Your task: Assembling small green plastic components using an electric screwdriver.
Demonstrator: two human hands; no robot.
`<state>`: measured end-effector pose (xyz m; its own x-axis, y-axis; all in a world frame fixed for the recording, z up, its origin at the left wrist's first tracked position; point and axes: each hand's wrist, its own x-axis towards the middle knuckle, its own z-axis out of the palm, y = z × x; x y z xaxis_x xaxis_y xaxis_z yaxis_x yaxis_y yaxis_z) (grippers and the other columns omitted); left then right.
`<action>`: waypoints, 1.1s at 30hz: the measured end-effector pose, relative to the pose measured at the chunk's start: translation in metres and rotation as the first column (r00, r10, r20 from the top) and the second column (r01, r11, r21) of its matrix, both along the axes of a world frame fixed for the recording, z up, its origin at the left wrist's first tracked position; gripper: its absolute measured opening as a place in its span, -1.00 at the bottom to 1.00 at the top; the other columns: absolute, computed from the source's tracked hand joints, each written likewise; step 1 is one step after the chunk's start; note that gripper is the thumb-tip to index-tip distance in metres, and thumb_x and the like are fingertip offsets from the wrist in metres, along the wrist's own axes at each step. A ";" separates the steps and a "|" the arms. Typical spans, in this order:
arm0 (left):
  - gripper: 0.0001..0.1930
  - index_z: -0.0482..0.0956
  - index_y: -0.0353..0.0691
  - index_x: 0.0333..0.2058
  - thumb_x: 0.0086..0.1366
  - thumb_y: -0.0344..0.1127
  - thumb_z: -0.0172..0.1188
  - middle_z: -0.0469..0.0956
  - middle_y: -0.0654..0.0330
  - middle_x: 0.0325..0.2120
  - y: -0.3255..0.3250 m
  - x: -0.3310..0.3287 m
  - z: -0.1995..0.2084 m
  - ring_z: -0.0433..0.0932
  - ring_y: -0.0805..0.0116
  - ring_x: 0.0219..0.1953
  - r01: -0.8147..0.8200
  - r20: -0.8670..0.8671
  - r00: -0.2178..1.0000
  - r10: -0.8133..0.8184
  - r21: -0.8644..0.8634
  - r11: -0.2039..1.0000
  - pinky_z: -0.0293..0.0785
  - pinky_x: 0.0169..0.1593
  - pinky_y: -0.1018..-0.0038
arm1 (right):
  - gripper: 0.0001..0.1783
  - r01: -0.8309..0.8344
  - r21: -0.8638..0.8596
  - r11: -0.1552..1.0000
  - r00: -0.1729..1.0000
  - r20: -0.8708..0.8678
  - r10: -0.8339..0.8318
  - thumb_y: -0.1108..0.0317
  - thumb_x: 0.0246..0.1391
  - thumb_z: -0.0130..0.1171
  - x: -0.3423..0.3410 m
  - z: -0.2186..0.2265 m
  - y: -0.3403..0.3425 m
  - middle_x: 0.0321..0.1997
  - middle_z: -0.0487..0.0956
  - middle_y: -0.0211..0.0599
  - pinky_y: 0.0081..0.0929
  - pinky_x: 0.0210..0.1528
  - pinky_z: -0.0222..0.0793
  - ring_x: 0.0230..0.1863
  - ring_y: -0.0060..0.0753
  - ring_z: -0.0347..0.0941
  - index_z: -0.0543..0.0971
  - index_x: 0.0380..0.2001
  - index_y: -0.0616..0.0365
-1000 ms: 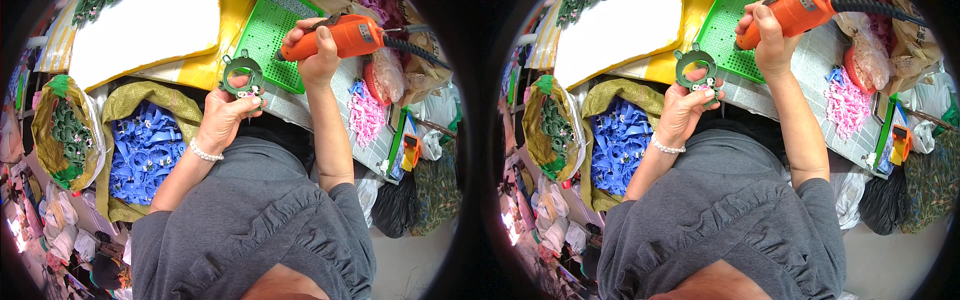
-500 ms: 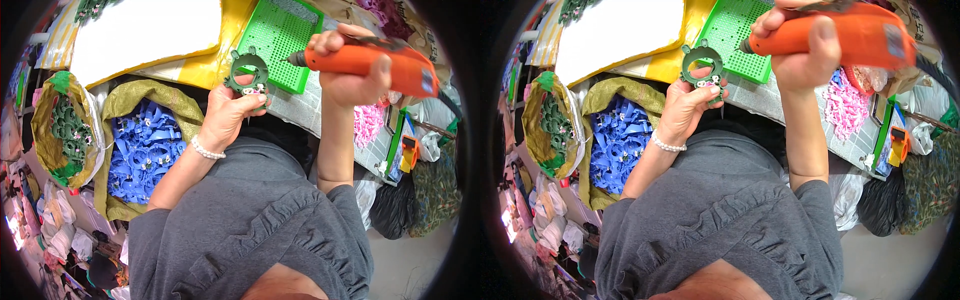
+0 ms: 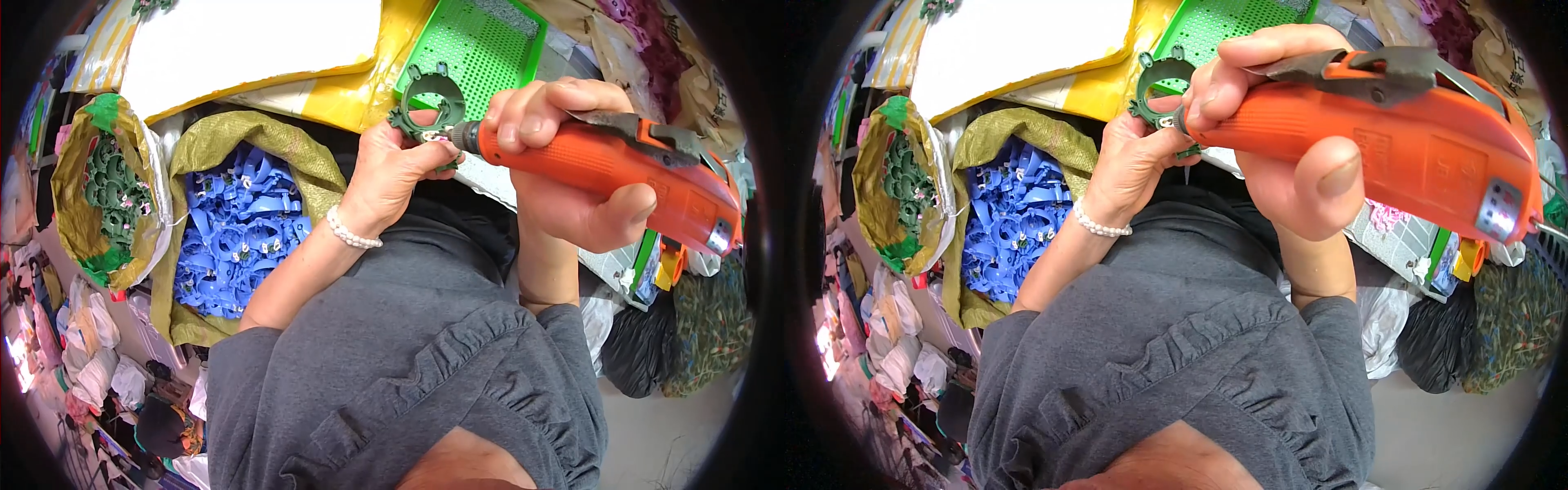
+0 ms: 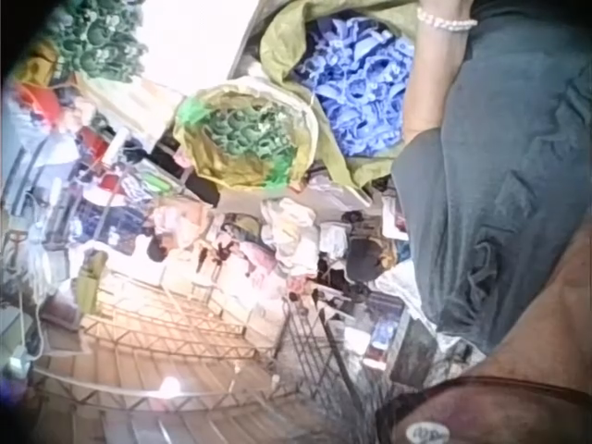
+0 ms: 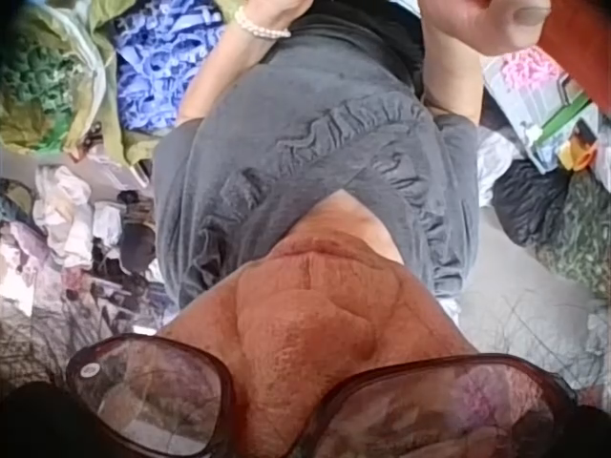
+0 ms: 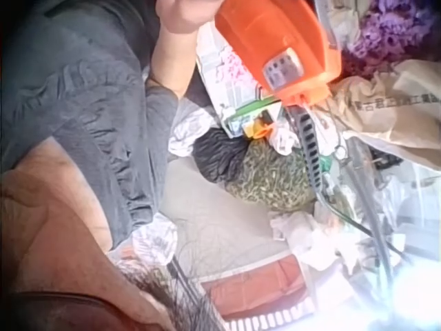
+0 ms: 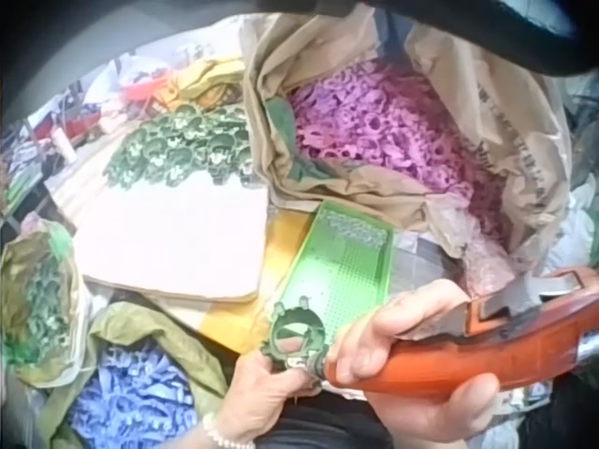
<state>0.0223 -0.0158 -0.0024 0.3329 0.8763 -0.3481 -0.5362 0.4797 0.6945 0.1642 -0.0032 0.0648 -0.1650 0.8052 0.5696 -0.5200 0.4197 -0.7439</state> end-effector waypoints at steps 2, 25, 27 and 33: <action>-0.80 0.50 -0.25 -0.31 0.03 -0.54 0.19 0.54 0.28 -0.47 0.000 0.001 0.002 0.52 0.55 -0.46 0.001 0.003 1.000 -0.001 -0.002 1.000 0.51 -0.41 0.62 | -0.16 0.002 -0.023 1.000 1.000 0.004 -0.002 -0.37 -0.03 -0.15 -0.002 -0.001 -0.001 -0.38 0.41 -0.30 -0.31 -0.24 0.26 -0.39 -0.38 0.34 0.32 -0.07 0.29; -0.67 0.46 -0.34 -0.18 0.01 -0.50 0.23 0.53 0.27 -0.45 -0.001 -0.007 -0.007 0.50 0.56 -0.44 -0.031 -0.146 0.987 0.065 0.224 0.974 0.46 -0.43 0.64 | -0.19 0.064 0.021 0.998 0.998 0.012 -0.064 -0.35 -0.12 -0.06 -0.003 0.003 -0.006 -0.46 0.40 -0.34 -0.31 -0.31 0.22 -0.45 -0.39 0.31 0.38 -0.13 0.25; -0.56 0.38 -0.37 -0.11 -0.02 -0.52 0.25 0.51 0.22 -0.44 -0.001 -0.013 -0.003 0.50 0.54 -0.46 -0.062 -0.180 0.979 0.100 0.210 0.976 0.46 -0.46 0.63 | -0.20 0.094 0.012 0.995 0.995 -0.026 -0.094 -0.34 -0.15 -0.04 0.002 0.013 -0.007 -0.50 0.36 -0.36 -0.38 -0.34 0.16 -0.49 -0.44 0.26 0.39 -0.15 0.24; -0.56 0.32 -0.28 -0.15 -0.04 -0.55 0.25 0.49 0.26 -0.46 0.006 -0.061 0.024 0.49 0.54 -0.50 -0.174 -0.091 0.975 0.204 0.261 0.950 0.45 -0.44 0.64 | -0.28 0.094 -0.051 0.994 0.996 -0.006 -0.094 -0.20 -0.06 -0.02 0.021 0.003 -0.004 -0.46 0.35 -0.27 -0.36 -0.31 0.19 -0.46 -0.38 0.29 0.34 -0.14 0.32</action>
<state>-0.0391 -0.0102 0.0220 0.1234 0.9830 -0.1362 -0.5092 0.1805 0.8415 0.1847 -0.0074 0.0683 -0.0829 0.8446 0.5289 -0.4861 0.4290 -0.7614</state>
